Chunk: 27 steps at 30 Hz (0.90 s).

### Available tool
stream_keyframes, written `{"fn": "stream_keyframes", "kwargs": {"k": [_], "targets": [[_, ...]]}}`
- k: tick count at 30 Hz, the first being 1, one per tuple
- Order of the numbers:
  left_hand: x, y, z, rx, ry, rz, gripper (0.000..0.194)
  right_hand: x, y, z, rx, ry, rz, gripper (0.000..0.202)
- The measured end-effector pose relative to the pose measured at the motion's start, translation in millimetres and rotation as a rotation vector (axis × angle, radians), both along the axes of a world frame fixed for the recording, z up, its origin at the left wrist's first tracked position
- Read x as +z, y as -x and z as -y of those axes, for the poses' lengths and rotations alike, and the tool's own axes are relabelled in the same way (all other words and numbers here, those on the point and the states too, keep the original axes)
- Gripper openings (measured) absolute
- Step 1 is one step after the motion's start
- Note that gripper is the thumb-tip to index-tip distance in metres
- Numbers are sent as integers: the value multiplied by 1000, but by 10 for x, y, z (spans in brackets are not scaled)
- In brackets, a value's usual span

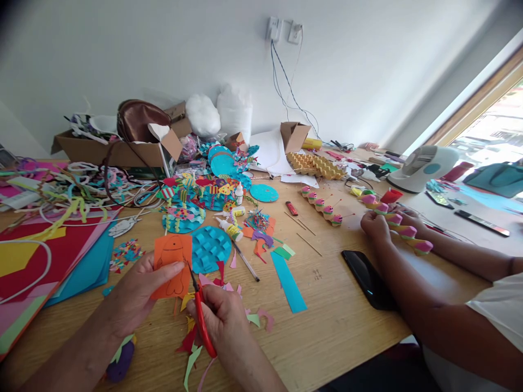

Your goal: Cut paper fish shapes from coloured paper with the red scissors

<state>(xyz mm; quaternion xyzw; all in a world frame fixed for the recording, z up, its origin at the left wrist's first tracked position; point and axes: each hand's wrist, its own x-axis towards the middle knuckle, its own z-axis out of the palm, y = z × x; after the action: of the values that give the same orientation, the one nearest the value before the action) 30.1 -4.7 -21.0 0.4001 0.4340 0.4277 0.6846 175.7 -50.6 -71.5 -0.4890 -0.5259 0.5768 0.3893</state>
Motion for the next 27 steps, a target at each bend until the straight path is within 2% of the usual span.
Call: {"fn": "stream_keyframes", "kwargs": {"k": [5, 12, 27], "targets": [[-20, 0, 10, -9, 14, 11, 17, 47, 27, 11, 6, 43, -57, 39], [12, -36, 46, -51, 41, 35, 20, 150, 28, 24, 39, 118, -149, 47], [-3, -71, 41, -61, 76, 53, 20, 90, 0, 46, 6, 128, -107, 49]]}}
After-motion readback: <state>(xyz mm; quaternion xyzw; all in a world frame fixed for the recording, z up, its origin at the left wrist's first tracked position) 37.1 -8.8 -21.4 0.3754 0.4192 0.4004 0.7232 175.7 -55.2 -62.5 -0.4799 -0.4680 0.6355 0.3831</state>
